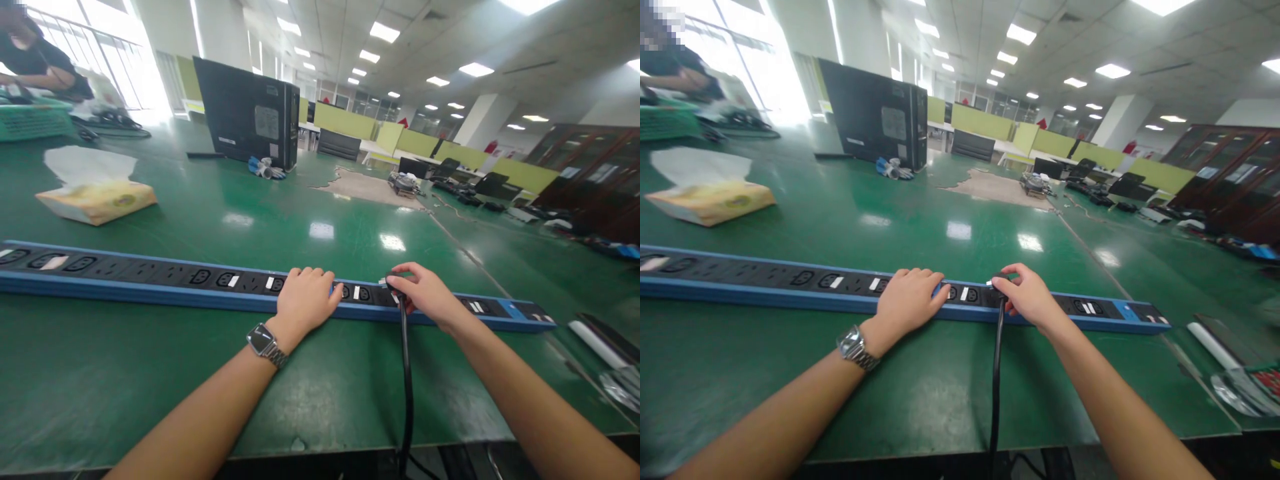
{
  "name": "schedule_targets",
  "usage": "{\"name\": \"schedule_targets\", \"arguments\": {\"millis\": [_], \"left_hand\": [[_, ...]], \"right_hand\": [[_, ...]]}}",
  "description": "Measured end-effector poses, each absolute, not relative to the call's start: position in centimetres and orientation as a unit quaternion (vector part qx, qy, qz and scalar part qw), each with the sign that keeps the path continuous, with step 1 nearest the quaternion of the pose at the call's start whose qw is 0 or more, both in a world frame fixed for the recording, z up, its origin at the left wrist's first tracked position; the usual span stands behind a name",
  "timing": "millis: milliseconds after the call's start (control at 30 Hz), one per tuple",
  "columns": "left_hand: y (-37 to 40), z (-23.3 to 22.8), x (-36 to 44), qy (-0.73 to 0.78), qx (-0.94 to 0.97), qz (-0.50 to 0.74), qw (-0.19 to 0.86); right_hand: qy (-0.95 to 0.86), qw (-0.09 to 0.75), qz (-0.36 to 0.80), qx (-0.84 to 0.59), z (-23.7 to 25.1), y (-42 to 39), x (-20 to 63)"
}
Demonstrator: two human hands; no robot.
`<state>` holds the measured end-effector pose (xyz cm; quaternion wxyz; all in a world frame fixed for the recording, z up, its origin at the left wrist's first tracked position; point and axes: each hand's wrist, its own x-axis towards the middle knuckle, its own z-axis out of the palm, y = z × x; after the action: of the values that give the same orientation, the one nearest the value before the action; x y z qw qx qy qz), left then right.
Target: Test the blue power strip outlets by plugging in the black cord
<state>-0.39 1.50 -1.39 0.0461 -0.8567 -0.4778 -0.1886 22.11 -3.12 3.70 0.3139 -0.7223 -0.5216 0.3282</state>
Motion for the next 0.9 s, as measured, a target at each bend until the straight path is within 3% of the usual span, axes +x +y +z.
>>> {"name": "schedule_targets", "arguments": {"millis": [100,267,400,567,667,733,900], "left_hand": [[1.3,-1.6,-0.2,-0.478,-0.856,-0.190,0.045],[1.3,-1.5,-0.3,-0.477,-0.857,-0.191,0.046],[1.3,-1.6,-0.4,-0.480,-0.855,-0.191,0.045],[1.3,-1.6,-0.4,-0.478,-0.856,-0.193,0.048],[1.3,-1.5,-0.4,-0.478,-0.856,-0.191,0.047],[1.2,-1.4,-0.4,-0.481,-0.855,-0.190,0.044],[1.2,-1.6,-0.4,-0.480,-0.854,-0.195,0.043]], "right_hand": [[-0.565,0.235,0.313,-0.726,3.6,-3.1,22.0],[-0.710,0.047,0.112,-0.693,5.4,-2.5,22.8],[-0.750,-0.090,0.039,-0.654,6.8,-1.7,21.3],[-0.731,-0.167,-0.047,-0.660,6.3,-1.8,18.5],[-0.722,-0.122,-0.022,-0.681,5.5,-2.6,19.1],[-0.716,-0.046,0.010,-0.696,5.2,-3.2,20.3],[-0.686,0.266,0.027,-0.677,8.1,-4.3,22.6]]}}
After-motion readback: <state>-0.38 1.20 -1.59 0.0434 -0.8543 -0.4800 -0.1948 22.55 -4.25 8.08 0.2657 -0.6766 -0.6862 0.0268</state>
